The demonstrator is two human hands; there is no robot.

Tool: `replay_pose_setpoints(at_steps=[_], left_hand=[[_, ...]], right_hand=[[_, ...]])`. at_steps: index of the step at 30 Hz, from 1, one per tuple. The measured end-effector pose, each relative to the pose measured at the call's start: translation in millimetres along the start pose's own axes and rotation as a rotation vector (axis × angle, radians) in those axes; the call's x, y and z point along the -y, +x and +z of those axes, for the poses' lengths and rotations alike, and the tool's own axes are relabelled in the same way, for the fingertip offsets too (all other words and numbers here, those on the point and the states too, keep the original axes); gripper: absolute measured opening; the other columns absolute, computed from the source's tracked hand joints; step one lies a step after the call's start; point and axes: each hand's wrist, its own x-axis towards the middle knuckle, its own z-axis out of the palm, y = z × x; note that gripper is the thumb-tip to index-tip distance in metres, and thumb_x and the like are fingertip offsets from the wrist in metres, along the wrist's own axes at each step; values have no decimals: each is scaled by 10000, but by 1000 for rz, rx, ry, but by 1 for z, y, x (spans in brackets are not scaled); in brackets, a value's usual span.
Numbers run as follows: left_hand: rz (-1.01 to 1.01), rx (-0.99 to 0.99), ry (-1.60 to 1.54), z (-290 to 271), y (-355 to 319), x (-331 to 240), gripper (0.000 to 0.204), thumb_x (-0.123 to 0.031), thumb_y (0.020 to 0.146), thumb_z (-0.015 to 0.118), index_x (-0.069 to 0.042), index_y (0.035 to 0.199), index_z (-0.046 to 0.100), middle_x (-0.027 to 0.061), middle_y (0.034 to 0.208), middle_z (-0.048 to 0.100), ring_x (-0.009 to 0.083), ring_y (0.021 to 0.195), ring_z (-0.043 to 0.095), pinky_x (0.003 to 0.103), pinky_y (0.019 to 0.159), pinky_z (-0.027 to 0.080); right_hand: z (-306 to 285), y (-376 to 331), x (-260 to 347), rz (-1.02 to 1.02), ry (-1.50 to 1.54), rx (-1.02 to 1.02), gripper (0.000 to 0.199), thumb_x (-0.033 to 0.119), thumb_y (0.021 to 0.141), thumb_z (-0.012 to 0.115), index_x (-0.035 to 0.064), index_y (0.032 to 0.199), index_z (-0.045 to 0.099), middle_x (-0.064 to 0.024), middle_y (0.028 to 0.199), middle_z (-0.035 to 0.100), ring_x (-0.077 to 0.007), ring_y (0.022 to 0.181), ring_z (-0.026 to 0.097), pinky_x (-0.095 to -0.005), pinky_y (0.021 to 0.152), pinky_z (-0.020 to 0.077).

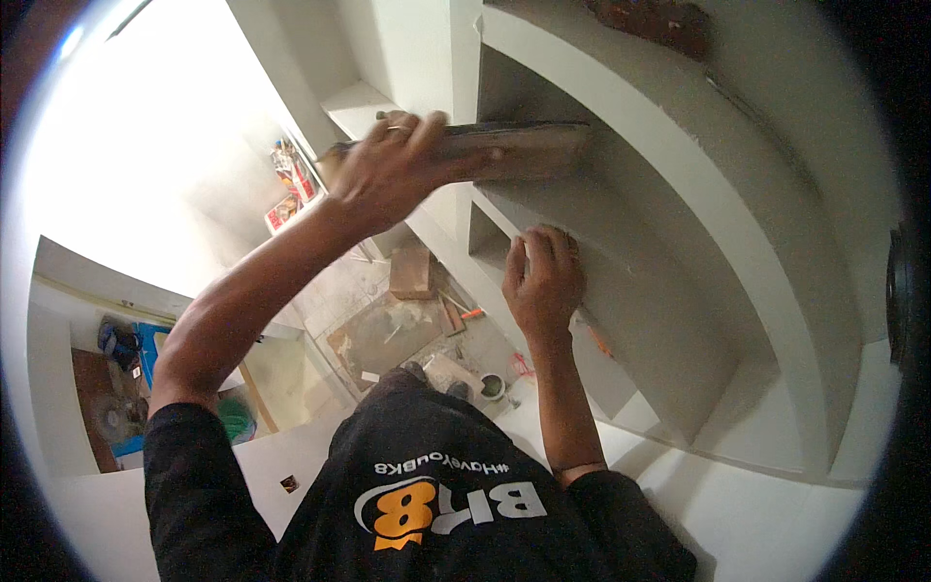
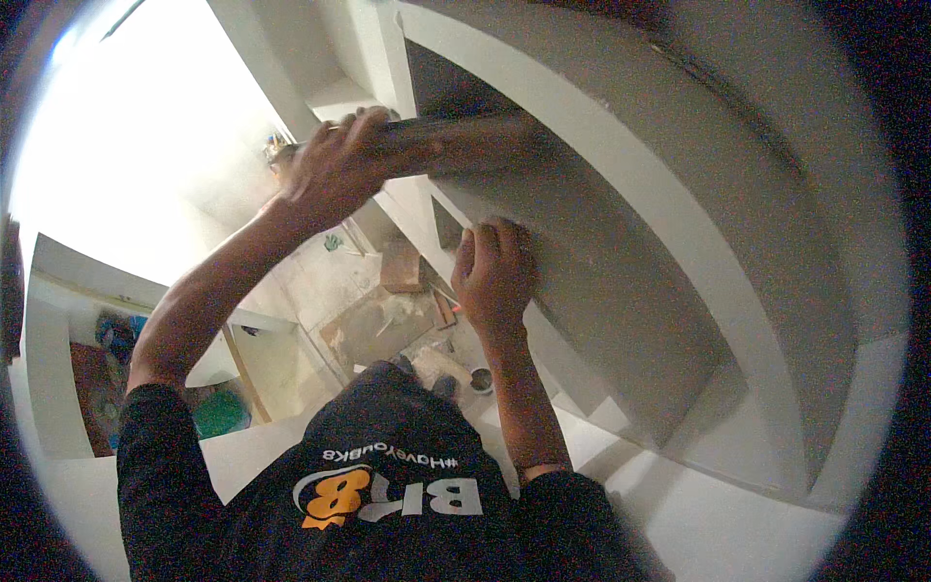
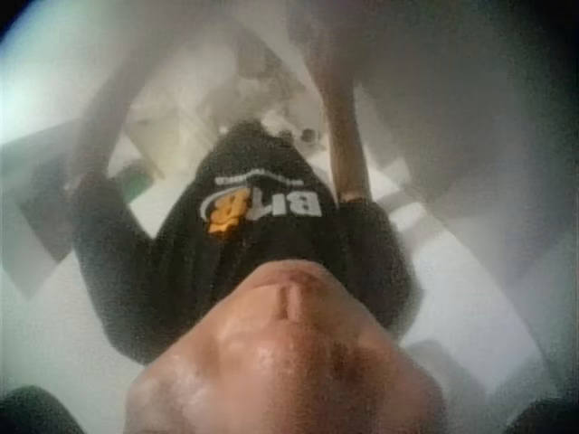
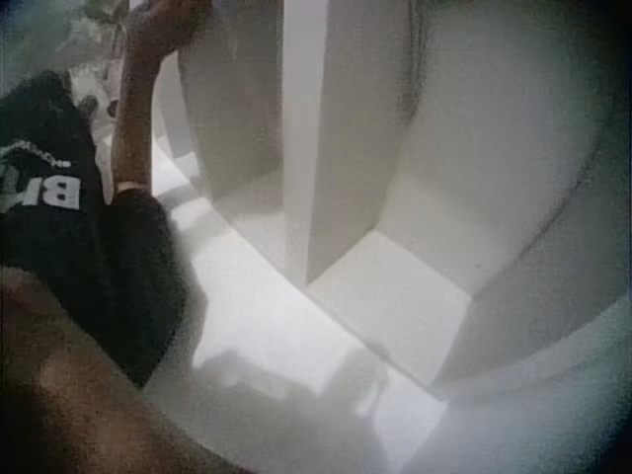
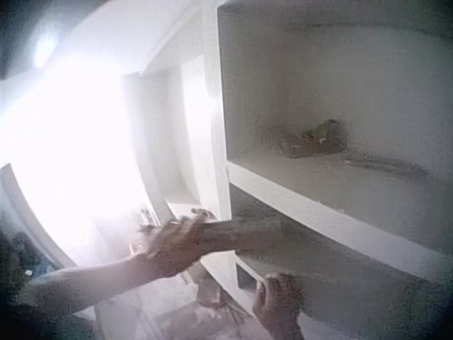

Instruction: The person sands the interior surfaces of a white cabinet using a sanding block. They repeatedly rub the block along the edges and shelves, occasionally pausing to inspect the surface or adjust their grip.

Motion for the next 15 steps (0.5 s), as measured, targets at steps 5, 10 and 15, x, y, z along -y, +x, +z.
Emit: replay_pose_setpoints(at_steps=[5, 10, 15], left_hand=[[-95, 0, 180, -59, -9, 42, 552, -411, 922, 745, -95, 1332, 552, 198, 1097, 643, 348, 980, 674, 486, 834, 560], [38, 0, 165, -6, 4, 17, 816, -245, 885, 730, -586, 1531, 364, 133, 1190, 522, 271, 956, 634, 408, 820, 590], [70, 51, 85, 23, -13, -7, 649, -230, 980, 591, -500, 1543, 414, 126, 1188, 515, 263, 981, 629, 402, 777, 577]], right_hand=[[0, -1, 9, 17, 21, 13, 89, 132, 934, 705, 64, 938, 648, -97, 994, 667, -299, 900, 676, -422, 754, 556], [2, 9, 18, 24, -6, 2, 97, 147, 942, 708, 66, 933, 654, -90, 991, 664, -289, 899, 676, -425, 749, 556], [2, 4, 3, 2, -21, 1, 129, 166, 937, 721, 52, 938, 662, -94, 985, 661, -298, 893, 675, -422, 744, 556]])
